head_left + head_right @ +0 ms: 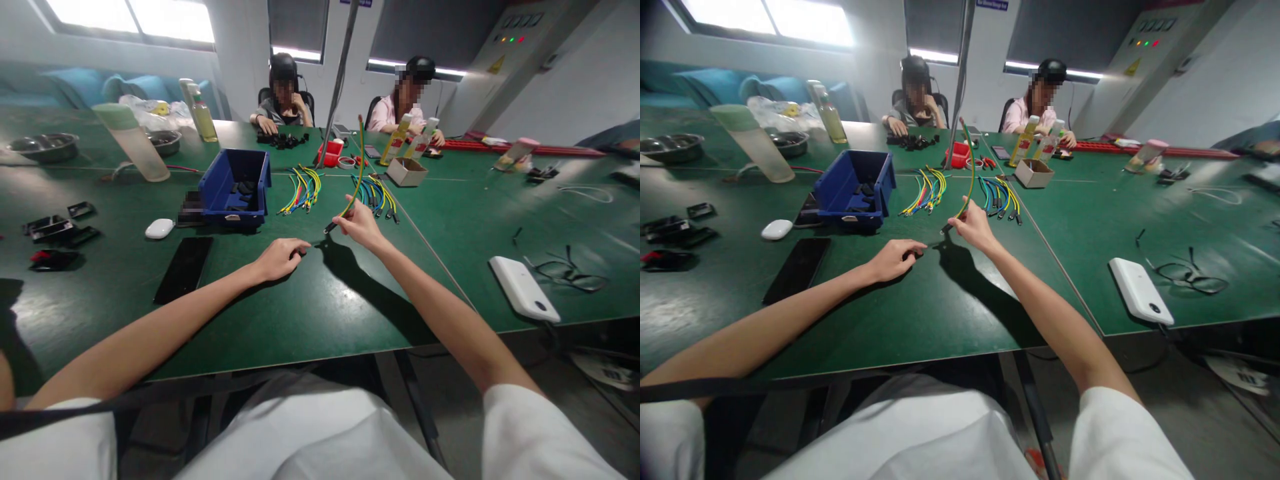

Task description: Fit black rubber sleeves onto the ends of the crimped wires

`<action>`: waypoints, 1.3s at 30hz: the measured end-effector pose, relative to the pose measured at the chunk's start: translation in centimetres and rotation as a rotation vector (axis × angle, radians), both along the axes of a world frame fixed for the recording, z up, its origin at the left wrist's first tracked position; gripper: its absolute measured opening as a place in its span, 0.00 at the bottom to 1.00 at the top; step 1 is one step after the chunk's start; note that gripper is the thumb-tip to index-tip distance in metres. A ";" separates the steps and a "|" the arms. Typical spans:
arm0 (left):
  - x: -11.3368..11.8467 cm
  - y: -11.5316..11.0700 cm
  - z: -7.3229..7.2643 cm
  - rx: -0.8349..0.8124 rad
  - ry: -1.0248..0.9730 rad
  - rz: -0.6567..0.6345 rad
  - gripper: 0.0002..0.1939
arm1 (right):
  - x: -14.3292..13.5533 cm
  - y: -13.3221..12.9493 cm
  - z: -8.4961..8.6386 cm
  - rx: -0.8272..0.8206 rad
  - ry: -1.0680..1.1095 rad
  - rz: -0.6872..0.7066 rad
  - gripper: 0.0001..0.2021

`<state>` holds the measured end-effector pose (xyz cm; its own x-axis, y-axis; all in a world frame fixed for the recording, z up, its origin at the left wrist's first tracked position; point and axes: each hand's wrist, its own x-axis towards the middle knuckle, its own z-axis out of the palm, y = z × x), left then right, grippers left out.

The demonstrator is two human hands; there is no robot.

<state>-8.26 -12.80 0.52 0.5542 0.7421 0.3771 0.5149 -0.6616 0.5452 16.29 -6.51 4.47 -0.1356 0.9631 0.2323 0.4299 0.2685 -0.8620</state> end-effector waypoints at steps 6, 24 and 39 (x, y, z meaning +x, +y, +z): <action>-0.1 0.1 -0.2 0.016 0.011 -0.009 0.21 | 1.7 3.2 2.8 0.074 -0.341 -0.069 0.29; -0.2 0.3 -0.4 0.027 0.001 -0.037 0.18 | 7.4 9.6 5.3 0.006 -0.752 -0.279 0.10; -0.1 0.3 -0.3 0.013 0.003 -0.040 0.17 | 10.3 10.2 1.9 -0.325 -0.693 -0.300 0.06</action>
<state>-8.40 -12.54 0.21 0.5840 0.7144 0.3854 0.4895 -0.6887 0.5348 26.63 3.73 6.37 0.1278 0.9861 -0.1062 0.9071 -0.1595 -0.3895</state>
